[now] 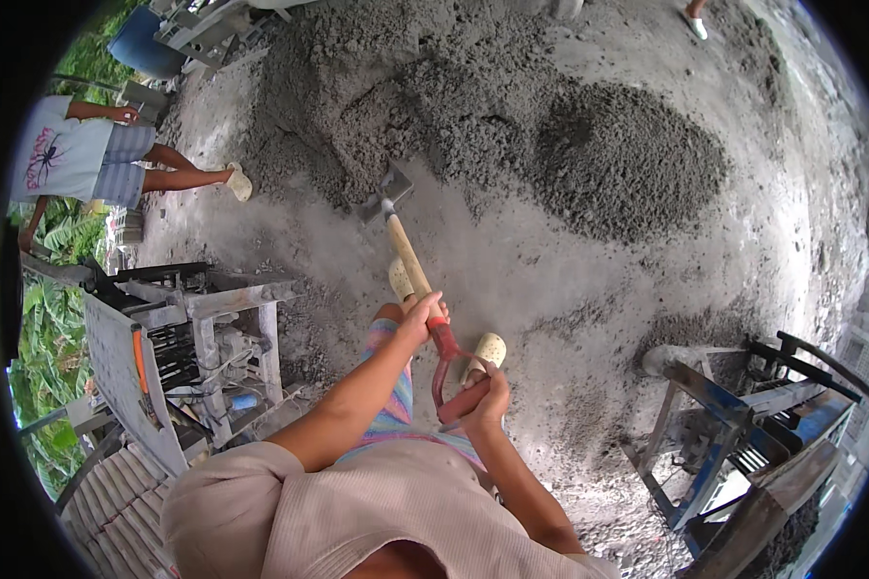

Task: The person uses a shovel to repeatedly mix a pile of wet concrete on the ground. They turn and fold the material to blend it, then scoop portions into a nearby metal hopper. Other people are present nearby, but the camera wearer performs the mixing and loading actions.

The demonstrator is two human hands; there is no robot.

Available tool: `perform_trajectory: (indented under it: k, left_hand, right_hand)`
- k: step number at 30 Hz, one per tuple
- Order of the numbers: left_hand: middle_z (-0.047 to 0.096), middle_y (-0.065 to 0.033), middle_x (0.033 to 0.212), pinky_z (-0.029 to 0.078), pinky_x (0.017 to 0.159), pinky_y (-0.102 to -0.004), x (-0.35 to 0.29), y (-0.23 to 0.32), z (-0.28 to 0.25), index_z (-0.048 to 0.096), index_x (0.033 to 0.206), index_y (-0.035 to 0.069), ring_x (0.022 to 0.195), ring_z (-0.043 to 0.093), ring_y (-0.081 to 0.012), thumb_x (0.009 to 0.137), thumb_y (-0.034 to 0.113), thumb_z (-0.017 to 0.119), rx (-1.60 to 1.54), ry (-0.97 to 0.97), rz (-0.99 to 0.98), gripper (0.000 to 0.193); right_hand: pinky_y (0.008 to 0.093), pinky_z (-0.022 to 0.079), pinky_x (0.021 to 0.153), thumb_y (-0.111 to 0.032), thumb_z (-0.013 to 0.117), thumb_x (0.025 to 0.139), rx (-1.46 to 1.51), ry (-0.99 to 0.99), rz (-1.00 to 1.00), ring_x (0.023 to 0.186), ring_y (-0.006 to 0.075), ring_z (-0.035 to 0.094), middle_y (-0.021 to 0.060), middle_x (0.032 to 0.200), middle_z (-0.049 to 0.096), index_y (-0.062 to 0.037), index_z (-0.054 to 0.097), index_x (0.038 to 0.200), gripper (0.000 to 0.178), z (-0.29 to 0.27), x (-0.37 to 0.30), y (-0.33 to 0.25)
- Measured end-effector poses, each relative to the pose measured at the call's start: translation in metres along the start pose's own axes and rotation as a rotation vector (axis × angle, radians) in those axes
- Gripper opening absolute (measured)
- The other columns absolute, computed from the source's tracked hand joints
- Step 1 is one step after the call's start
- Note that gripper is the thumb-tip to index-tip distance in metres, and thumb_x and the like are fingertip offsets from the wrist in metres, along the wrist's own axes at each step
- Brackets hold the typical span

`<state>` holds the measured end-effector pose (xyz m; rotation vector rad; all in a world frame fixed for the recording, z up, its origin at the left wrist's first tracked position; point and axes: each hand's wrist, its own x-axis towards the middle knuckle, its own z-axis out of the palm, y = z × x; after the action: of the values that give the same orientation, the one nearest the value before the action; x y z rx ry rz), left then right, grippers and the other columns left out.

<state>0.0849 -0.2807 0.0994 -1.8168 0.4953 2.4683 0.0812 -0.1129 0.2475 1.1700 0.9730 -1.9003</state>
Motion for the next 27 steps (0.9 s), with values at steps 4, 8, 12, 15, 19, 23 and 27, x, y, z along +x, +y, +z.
perform_trajectory:
  k: [4,8,12,15,19,23,27]
  left_hand:
    - [0.051,-0.0060,0.068,0.045,0.047,-0.0319,0.019,-0.006,-0.006,0.049,0.084,0.007,0.058,0.052,-0.0180,0.073,0.020,0.064,0.073,-0.015,0.010,0.022]
    - [0.051,-0.0072,0.067,0.046,0.048,-0.0317,-0.001,0.002,0.027,0.048,0.084,0.006,0.057,0.052,-0.0189,0.074,0.016,0.061,0.086,0.092,0.013,0.020]
    - [0.050,-0.0077,0.070,0.049,0.053,-0.0294,0.072,0.067,0.044,0.047,0.087,0.004,0.058,0.052,-0.0192,0.076,0.014,0.059,0.030,0.132,0.071,0.020]
    - [0.050,-0.0071,0.069,0.049,0.053,-0.0286,0.141,0.103,0.023,0.048,0.086,0.005,0.058,0.052,-0.0187,0.077,0.018,0.060,0.057,0.208,0.166,0.020]
    - [0.051,-0.0046,0.070,0.048,0.053,-0.0294,0.148,0.093,0.018,0.049,0.085,0.008,0.059,0.053,-0.0171,0.078,0.029,0.059,0.185,0.066,0.010,0.024]
    - [0.053,-0.0027,0.074,0.044,0.061,-0.0363,0.108,0.127,0.016,0.046,0.093,0.014,0.063,0.054,-0.0189,0.078,0.043,0.055,0.288,-0.028,-0.123,0.033]
    - [0.053,-0.0020,0.082,0.041,0.064,-0.0370,0.130,0.206,-0.025,0.043,0.099,0.014,0.068,0.054,-0.0185,0.079,0.043,0.053,0.210,0.011,-0.072,0.036]
  right_hand:
    - [0.0303,0.039,0.048,-0.028,0.047,0.076,-0.051,0.007,0.002,0.051,0.0173,0.044,0.0054,0.056,0.044,-0.0052,0.051,0.081,0.024,0.010,-0.012,-0.012]
    - [0.0304,0.039,0.046,-0.029,0.047,0.074,-0.103,-0.004,-0.018,0.049,0.0178,0.043,0.0046,0.054,0.042,-0.0080,0.045,0.069,0.021,0.026,-0.015,-0.032]
    - [0.0317,0.038,0.044,-0.026,0.052,0.069,-0.088,-0.038,-0.072,0.047,0.0185,0.042,0.0044,0.054,0.042,-0.0094,0.045,0.065,0.019,0.071,0.049,-0.030]
    - [0.0320,0.038,0.044,-0.024,0.053,0.069,-0.157,-0.073,-0.086,0.048,0.0190,0.043,0.0053,0.054,0.043,-0.0092,0.044,0.065,0.018,0.093,0.123,-0.013]
    - [0.0320,0.038,0.045,-0.025,0.054,0.069,-0.165,-0.008,-0.123,0.048,0.0194,0.043,0.0060,0.054,0.044,-0.0089,0.044,0.066,0.019,0.093,0.146,-0.023]
    - [0.0327,0.039,0.044,-0.027,0.054,0.070,-0.111,0.115,-0.174,0.046,0.0197,0.043,0.0057,0.054,0.044,-0.0092,0.044,0.065,0.021,0.104,0.151,-0.037]
    - [0.0304,0.038,0.043,-0.034,0.056,0.072,-0.068,0.236,-0.169,0.046,0.0171,0.043,0.0038,0.054,0.044,-0.0098,0.045,0.065,0.027,0.103,0.157,-0.022]
